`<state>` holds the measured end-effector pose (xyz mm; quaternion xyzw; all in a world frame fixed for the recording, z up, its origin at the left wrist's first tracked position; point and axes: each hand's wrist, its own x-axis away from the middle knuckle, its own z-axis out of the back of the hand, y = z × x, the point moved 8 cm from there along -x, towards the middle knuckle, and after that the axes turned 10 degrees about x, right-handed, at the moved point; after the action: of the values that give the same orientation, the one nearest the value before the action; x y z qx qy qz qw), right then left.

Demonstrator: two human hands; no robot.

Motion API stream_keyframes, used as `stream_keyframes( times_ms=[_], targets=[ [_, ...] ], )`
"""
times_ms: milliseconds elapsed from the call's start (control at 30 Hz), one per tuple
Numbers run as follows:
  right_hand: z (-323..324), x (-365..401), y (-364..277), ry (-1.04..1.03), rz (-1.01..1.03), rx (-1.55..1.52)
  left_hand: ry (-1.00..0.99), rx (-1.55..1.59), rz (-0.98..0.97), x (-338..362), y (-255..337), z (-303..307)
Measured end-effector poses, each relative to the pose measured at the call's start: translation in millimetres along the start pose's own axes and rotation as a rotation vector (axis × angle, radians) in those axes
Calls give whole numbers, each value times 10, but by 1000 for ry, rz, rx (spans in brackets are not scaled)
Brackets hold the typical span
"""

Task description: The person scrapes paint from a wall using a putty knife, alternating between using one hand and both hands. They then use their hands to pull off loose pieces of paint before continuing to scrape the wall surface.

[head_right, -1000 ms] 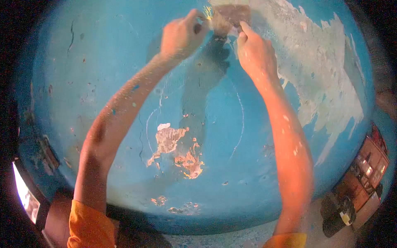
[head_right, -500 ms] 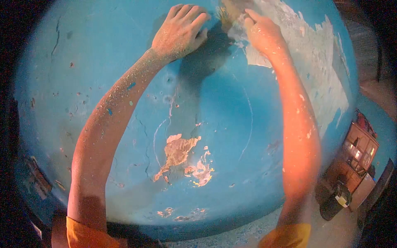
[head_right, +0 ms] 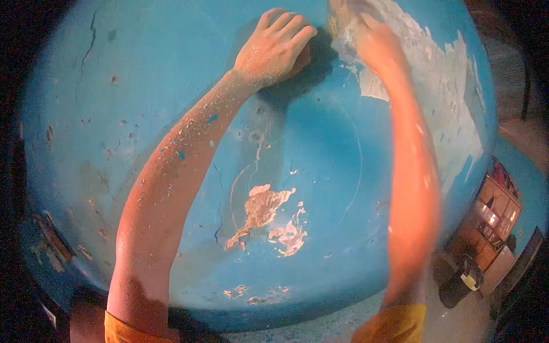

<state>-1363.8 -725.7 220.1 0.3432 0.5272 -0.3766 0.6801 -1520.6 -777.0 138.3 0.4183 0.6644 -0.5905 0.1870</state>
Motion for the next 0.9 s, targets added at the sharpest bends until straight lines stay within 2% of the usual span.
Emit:
stream_keyframes(
  times_ms=[100,167,233,333,433,533,600,767,833,867,900],
  targets=[
    [53,292,11,41,18,194,-27,148,-18,-57,57,45],
    [97,234,119,67,-4,306,-5,119,-23,-79,69,10],
    [47,-13,144,31,-2,245,4,85,-22,-101,51,-30],
    [26,156,176,40,28,142,-58,3,0,-31,29,-103],
    [32,467,141,30,26,196,-8,-36,-51,-16,54,-47],
    [106,268,-10,-12,-93,229,-22,-14,-58,-36,109,-39],
    [12,100,5,23,-87,202,-22,-37,-66,-72,73,-36],
    [20,238,2,31,-72,94,-66,-29,-80,16,131,-52],
    [-10,152,-65,34,65,208,-135,14,-75,3,128,-168],
    [-10,-25,-56,37,62,214,-129,17,-77,-2,144,-196],
    [-92,-305,-9,-58,-7,170,-108,27,-66,-4,130,-203]
  ],
)
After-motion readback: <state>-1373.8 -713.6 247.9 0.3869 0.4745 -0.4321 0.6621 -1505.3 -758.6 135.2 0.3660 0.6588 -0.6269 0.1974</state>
